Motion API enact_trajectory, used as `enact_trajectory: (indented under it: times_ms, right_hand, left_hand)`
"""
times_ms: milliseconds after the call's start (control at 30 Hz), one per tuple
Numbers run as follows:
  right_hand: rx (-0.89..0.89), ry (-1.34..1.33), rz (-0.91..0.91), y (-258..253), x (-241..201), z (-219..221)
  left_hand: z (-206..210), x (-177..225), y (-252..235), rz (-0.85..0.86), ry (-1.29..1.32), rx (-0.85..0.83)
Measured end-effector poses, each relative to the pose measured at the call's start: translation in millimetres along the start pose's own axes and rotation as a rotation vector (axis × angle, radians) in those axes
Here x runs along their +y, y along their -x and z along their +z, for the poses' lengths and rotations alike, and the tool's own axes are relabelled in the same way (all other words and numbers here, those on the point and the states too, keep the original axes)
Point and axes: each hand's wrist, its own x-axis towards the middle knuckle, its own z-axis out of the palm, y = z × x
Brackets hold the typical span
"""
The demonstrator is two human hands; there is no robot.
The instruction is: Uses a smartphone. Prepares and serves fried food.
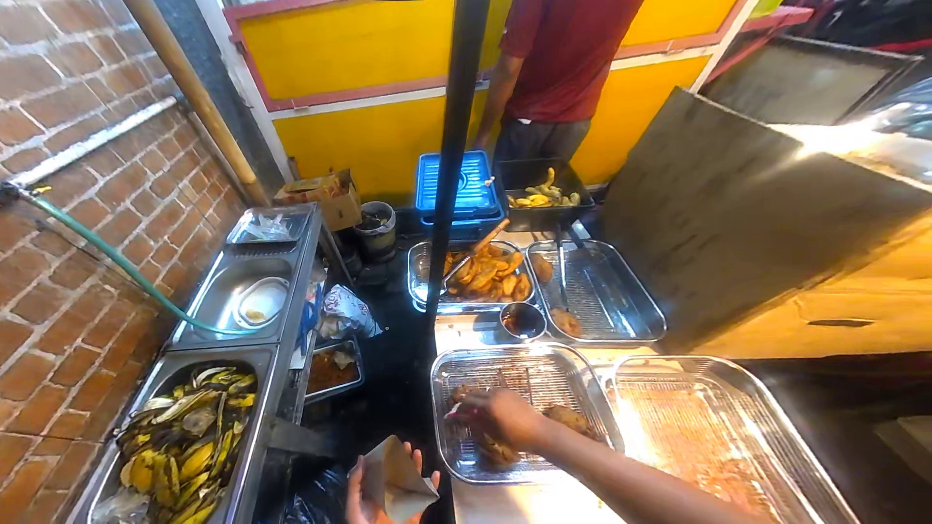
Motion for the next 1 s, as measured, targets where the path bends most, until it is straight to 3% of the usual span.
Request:
enact_trajectory:
  times_ms: [100,267,400,567,767,867,1000]
  right_hand:
    - [0.103,-0.183,0.129,-12.6,12.5,-15.4]
    - [0.115,-0.016,0.233,-16.4,18.6,-24.3]
    - [0.311,-0.272,0.231,-7.5,33.0,-9.8]
    - [0.201,-0.187,0.398,26.6,46.3,-4.0]
    - [0.451,-0.426,0.360,47.7,66.0,8.2]
    - [0.385,-0.362,0.478,50.0,76.8,6.8]
    - [0.524,-0.241,0.463,51.5,75.6,-4.2]
  left_hand:
    - [3.5,-2.3,-0.5,-0.002,0.005,0.008]
    - [8.1,-3.2,0.4,0.018,-0.030,-0.012]
    - [4.8,-0.4,-0.4,0.014,-0.022,-0.020]
    - [8.1,-2.6,-1.6,0.009,-0.025,0.018]
    - [10.9,-6.3,-7.3,-0.012,-0.035,0.010]
    - [16.3,-9.5,-9.5,-0.031,-0.056,0.001]
    - [21.0,-11.0,-10.8,-0.036,-0.048,-0.019]
